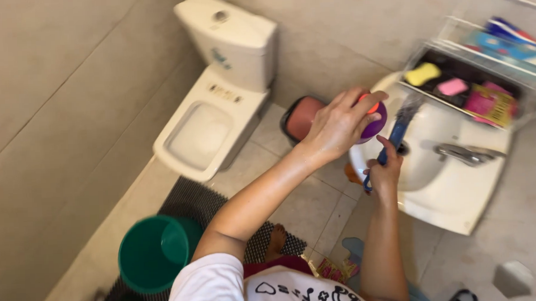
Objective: Cleaning the toilet and washing a bucket using water and a scrub brush.
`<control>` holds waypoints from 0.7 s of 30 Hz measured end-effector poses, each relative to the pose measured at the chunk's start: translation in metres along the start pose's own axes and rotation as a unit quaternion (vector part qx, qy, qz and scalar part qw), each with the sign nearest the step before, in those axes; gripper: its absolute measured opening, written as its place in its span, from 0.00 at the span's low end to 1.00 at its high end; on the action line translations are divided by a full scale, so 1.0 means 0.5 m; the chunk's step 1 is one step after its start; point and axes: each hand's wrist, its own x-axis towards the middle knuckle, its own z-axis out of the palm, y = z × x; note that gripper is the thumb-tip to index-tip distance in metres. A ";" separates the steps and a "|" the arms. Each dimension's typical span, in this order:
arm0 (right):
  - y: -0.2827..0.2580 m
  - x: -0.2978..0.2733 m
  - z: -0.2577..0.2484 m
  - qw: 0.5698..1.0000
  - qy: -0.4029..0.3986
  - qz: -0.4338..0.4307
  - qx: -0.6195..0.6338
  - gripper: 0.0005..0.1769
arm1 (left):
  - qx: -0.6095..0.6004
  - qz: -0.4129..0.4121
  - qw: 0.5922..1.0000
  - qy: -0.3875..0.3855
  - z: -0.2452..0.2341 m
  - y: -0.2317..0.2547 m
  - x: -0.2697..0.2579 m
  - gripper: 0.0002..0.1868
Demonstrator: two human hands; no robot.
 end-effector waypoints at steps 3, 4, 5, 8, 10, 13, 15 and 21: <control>-0.042 -0.060 0.070 0.995 -0.075 -0.066 0.007 0.48 | 0.039 -0.020 0.999 0.008 -0.079 -0.018 -0.069 0.20; -0.066 -0.089 0.098 0.991 -0.111 -0.072 0.024 0.53 | 0.058 -0.026 0.998 -0.001 -0.104 -0.026 -0.096 0.20; -0.062 -0.111 0.132 0.988 -0.128 -0.078 0.021 0.53 | 0.069 -0.037 0.997 0.010 -0.131 -0.034 -0.128 0.20; -0.044 -0.187 0.235 0.942 -0.181 -0.278 -0.056 0.66 | 0.142 -0.032 0.988 0.048 -0.208 -0.044 -0.230 0.17; -0.036 -0.259 0.311 0.922 -0.325 -0.209 -0.011 0.66 | 0.142 -0.088 0.986 0.016 -0.270 -0.042 -0.299 0.16; -0.027 -0.386 0.401 0.862 -0.405 -0.301 0.043 0.66 | 0.148 -0.154 0.977 0.018 -0.361 -0.027 -0.407 0.17; 0.001 -0.455 0.449 0.848 -0.432 -0.305 0.032 0.66 | 0.153 -0.184 0.970 0.051 -0.405 -0.038 -0.489 0.16; -0.018 -0.712 0.537 0.854 -0.420 -0.306 -0.037 0.66 | 0.150 -0.317 0.926 0.139 -0.558 -0.013 -0.698 0.19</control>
